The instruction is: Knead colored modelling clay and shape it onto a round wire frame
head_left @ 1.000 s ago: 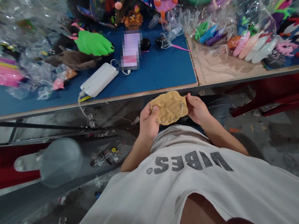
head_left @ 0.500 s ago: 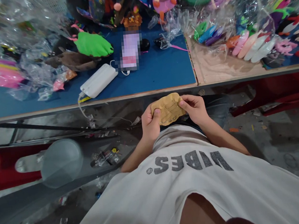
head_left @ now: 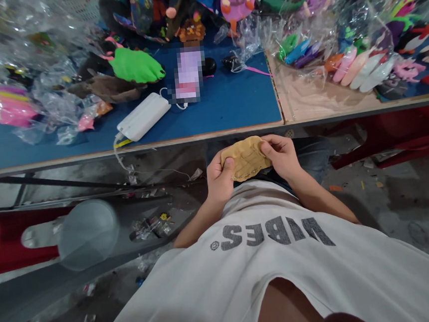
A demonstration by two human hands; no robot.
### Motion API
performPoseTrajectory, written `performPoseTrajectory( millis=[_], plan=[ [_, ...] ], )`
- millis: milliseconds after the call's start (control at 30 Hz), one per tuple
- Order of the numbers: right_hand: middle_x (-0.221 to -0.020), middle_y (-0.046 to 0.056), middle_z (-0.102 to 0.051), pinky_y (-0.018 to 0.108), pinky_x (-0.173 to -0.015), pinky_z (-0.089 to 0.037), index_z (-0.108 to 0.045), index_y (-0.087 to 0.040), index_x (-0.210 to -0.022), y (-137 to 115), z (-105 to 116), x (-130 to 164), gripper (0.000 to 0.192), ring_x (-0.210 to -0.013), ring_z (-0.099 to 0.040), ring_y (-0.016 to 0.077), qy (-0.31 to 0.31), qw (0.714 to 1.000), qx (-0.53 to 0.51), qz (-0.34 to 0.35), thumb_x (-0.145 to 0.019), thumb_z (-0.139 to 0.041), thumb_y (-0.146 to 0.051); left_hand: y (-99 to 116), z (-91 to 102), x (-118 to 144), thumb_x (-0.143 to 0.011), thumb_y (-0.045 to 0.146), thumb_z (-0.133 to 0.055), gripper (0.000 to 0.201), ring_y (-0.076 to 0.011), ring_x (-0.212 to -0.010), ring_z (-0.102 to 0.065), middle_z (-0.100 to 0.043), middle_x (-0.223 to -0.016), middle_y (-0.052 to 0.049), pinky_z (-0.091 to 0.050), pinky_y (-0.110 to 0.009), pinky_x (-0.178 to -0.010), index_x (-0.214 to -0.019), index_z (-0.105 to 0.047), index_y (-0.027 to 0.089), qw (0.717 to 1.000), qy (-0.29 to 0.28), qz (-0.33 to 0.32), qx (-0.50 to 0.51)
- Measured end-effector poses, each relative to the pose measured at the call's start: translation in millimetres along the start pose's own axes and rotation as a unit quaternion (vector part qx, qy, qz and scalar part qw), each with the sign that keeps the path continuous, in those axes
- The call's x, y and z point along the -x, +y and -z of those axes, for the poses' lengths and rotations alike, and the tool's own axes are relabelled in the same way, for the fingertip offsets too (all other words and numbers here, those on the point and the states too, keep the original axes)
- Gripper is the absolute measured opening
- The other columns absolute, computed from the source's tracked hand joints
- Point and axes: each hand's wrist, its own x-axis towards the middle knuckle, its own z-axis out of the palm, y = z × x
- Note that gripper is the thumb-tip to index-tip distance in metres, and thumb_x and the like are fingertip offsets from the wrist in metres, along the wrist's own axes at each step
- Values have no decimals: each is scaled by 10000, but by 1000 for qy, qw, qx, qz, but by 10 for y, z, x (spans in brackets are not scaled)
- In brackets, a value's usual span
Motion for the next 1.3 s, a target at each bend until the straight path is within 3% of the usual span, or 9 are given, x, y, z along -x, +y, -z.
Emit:
performPoseTrajectory(
  millis=[100, 233, 333, 467, 700, 800, 933, 1167, 1300],
  plan=[
    [-933, 48, -807, 304, -736, -601, -870, -246, -1061, 43, 71, -23, 508, -775, -709, 177, -43, 993, -90, -60, -923, -797, -730, 53, -29, -31, -1059, 491, -740, 364, -276, -1249, -795, -819, -1291, -110, -652, -443, -1120, -1312, -756, 230, 997, 18, 15, 74],
    [-868, 24, -779, 250, -683, -577, -879, -238, -1052, 146, 139, -8, 387, -708, -669, 133, -92, 979, -135, -120, -908, -880, -597, 50, -39, -54, -1044, 480, -763, 362, -271, -1217, -807, -818, -1303, -109, -637, -466, -1161, -1303, -752, 226, 994, 57, 6, 90],
    [-923, 19, -790, 237, -740, -577, -883, -253, -1128, 185, 98, 32, 354, -758, -673, 122, -94, 984, -122, -94, -928, -883, -545, 26, -47, -31, -1046, 473, -761, 359, -268, -1197, -812, -820, -1281, -104, -640, -475, -1159, -1308, -746, 228, 994, 71, -6, 78],
    [-928, 14, -799, 252, -814, -576, -893, -256, -1130, 165, -20, 51, 302, -811, -687, 127, -87, 988, -111, -59, -929, -900, -481, 28, -60, 15, -1055, 501, -739, 379, -277, -1209, -803, -808, -1292, -107, -644, -481, -1149, -1317, -733, 227, 997, 49, -26, 60],
    [-835, -15, -778, 258, -779, -550, -868, -247, -838, 130, -105, 40, 248, -764, -654, 123, 1, 993, -109, -40, -759, -1030, -418, -6, -50, 45, -1055, 495, -737, 363, -271, -1199, -792, -795, -1273, -91, -662, -458, -1103, -1310, -738, 236, 998, 31, -45, 35],
    [-860, 6, -780, 296, -789, -572, -863, -251, -885, 108, -64, 42, 357, -784, -667, 160, -19, 994, -92, -54, -747, -1015, -543, -8, -64, 32, -1051, 543, -726, 435, -282, -1212, -795, -798, -1304, -100, -660, -474, -1116, -1371, -707, 249, 998, 47, -26, 33],
    [-863, 35, -779, 301, -736, -584, -856, -240, -987, 96, -8, 25, 493, -747, -673, 170, -59, 981, -139, -124, -826, -900, -704, 0, -78, 10, -1040, 573, -733, 493, -288, -1262, -785, -792, -1343, -111, -647, -467, -1141, -1425, -681, 268, 997, 61, -19, 36],
    [-798, -8, -744, 266, -689, -536, -884, -244, -985, 130, -19, 2, 393, -668, -601, 115, -79, 982, -133, -107, -783, -990, -565, -3, -54, 43, -1058, 563, -714, 473, -280, -1238, -788, -783, -1355, -111, -649, -463, -1128, -1416, -675, 257, 998, 53, -21, 25],
    [-851, -2, -800, 272, -762, -554, -904, -258, -916, 142, -59, -2, 271, -758, -671, 130, -25, 991, -112, -61, -759, -1023, -444, -37, -34, 67, -1058, 555, -717, 457, -265, -1211, -783, -782, -1320, -102, -653, -435, -1095, -1391, -693, 243, 998, 38, -44, 3]
  ],
)
